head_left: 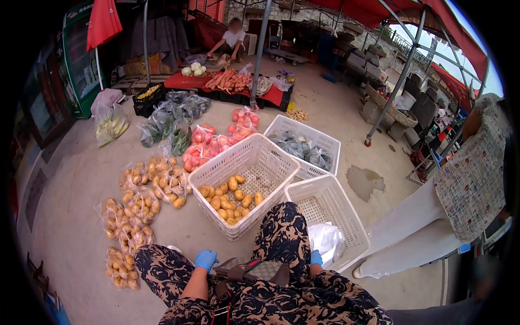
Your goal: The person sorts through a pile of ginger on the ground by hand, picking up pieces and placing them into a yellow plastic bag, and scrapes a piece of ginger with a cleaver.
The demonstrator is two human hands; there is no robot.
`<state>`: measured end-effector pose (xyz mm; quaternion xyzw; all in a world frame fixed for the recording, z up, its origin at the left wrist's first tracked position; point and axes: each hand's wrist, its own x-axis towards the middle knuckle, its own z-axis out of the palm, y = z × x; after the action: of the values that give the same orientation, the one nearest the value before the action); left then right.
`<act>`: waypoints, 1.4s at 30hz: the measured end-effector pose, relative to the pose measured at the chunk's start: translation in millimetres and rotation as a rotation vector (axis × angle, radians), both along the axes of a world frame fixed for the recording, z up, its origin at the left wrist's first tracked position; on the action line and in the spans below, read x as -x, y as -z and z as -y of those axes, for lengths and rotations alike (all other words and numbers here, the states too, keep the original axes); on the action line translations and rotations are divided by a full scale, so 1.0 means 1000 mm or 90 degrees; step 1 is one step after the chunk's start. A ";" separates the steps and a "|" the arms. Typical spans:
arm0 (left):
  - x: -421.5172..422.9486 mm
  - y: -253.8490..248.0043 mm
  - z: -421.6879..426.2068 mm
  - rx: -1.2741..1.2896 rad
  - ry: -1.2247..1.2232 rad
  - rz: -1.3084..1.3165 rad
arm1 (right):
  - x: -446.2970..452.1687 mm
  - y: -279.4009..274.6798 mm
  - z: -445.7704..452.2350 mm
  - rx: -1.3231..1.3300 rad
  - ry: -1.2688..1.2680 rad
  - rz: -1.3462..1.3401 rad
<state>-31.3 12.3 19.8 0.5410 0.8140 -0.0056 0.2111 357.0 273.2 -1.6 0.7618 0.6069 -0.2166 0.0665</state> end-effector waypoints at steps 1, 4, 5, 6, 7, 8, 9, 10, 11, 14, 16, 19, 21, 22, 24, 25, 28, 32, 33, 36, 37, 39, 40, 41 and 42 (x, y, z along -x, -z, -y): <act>0.000 -0.003 0.000 0.005 -0.023 0.019 | 0.001 -0.002 0.001 0.000 0.001 0.002; -0.001 -0.008 -0.001 0.014 -0.153 0.126 | 0.001 -0.003 0.000 0.001 0.001 -0.003; -0.002 -0.009 -0.003 0.012 -0.236 0.195 | 0.001 -0.003 0.000 0.002 0.001 -0.005; -0.002 -0.013 -0.004 0.010 -0.320 0.264 | 0.001 -0.002 0.001 -0.007 0.001 -0.004; -0.004 -0.017 -0.005 0.008 -0.317 0.258 | 0.001 0.000 0.001 -0.016 0.000 -0.002; -0.005 -0.021 -0.005 0.005 -0.313 0.252 | 0.000 0.001 0.001 -0.026 0.000 0.000; -0.006 -0.023 -0.004 0.002 -0.310 0.247 | 0.000 0.001 0.001 -0.028 -0.001 -0.002; -0.006 -0.018 -0.003 -0.015 -0.306 0.230 | 0.000 0.001 0.001 -0.030 -0.001 -0.003; -0.003 -0.005 -0.002 -0.032 -0.301 0.213 | 0.000 0.001 0.001 -0.032 -0.001 -0.005; 0.003 0.032 0.000 -0.073 -0.362 0.228 | 0.001 -0.002 0.000 -0.023 0.007 0.004; 0.002 0.029 0.000 -0.087 -0.385 0.225 | 0.000 0.001 0.000 -0.027 0.003 0.001; -0.002 0.018 0.002 -0.097 -0.366 0.174 | -0.001 0.005 0.000 -0.026 -0.002 0.003; -0.004 0.013 0.000 -0.111 -0.365 0.148 | 0.000 0.007 -0.002 -0.026 0.002 0.003; -0.003 0.013 0.000 -0.118 -0.366 0.153 | 0.000 0.008 -0.002 -0.026 0.008 0.002; -0.004 0.012 0.000 -0.130 -0.369 0.163 | 0.000 0.010 -0.003 -0.024 0.013 0.002; -0.004 0.011 0.000 -0.129 -0.371 0.170 | -0.001 0.012 -0.003 -0.022 0.012 0.003; -0.005 0.006 0.000 -0.128 -0.376 0.193 | 0.000 0.010 -0.004 -0.015 0.016 0.001; -0.007 -0.005 0.000 -0.124 -0.381 0.206 | 0.001 0.002 -0.001 0.000 0.002 -0.004; -0.007 -0.003 -0.001 -0.120 -0.382 0.204 | 0.001 0.000 0.000 0.002 0.002 -0.004; -0.005 0.001 -0.001 -0.090 -0.346 0.189 | 0.002 -0.003 0.000 0.001 0.008 -0.001; -0.005 0.001 -0.002 -0.078 -0.344 0.190 | 0.003 -0.002 0.000 -0.004 0.014 0.003; -0.005 0.001 -0.003 -0.056 -0.338 0.190 | 0.003 0.001 0.000 -0.012 0.021 0.009; -0.004 0.000 -0.004 -0.050 -0.336 0.193 | 0.003 0.003 -0.001 -0.014 0.022 0.010; -0.004 -0.001 -0.004 -0.044 -0.333 0.196 | 0.003 0.004 -0.002 -0.017 0.024 0.012; -0.004 -0.002 -0.004 -0.038 -0.330 0.198 | 0.002 0.004 -0.002 -0.016 0.022 0.014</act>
<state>-26.8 16.1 21.4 0.3155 0.8826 0.1554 0.3119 354.5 275.0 -5.7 0.7752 0.5958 -0.2016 0.0597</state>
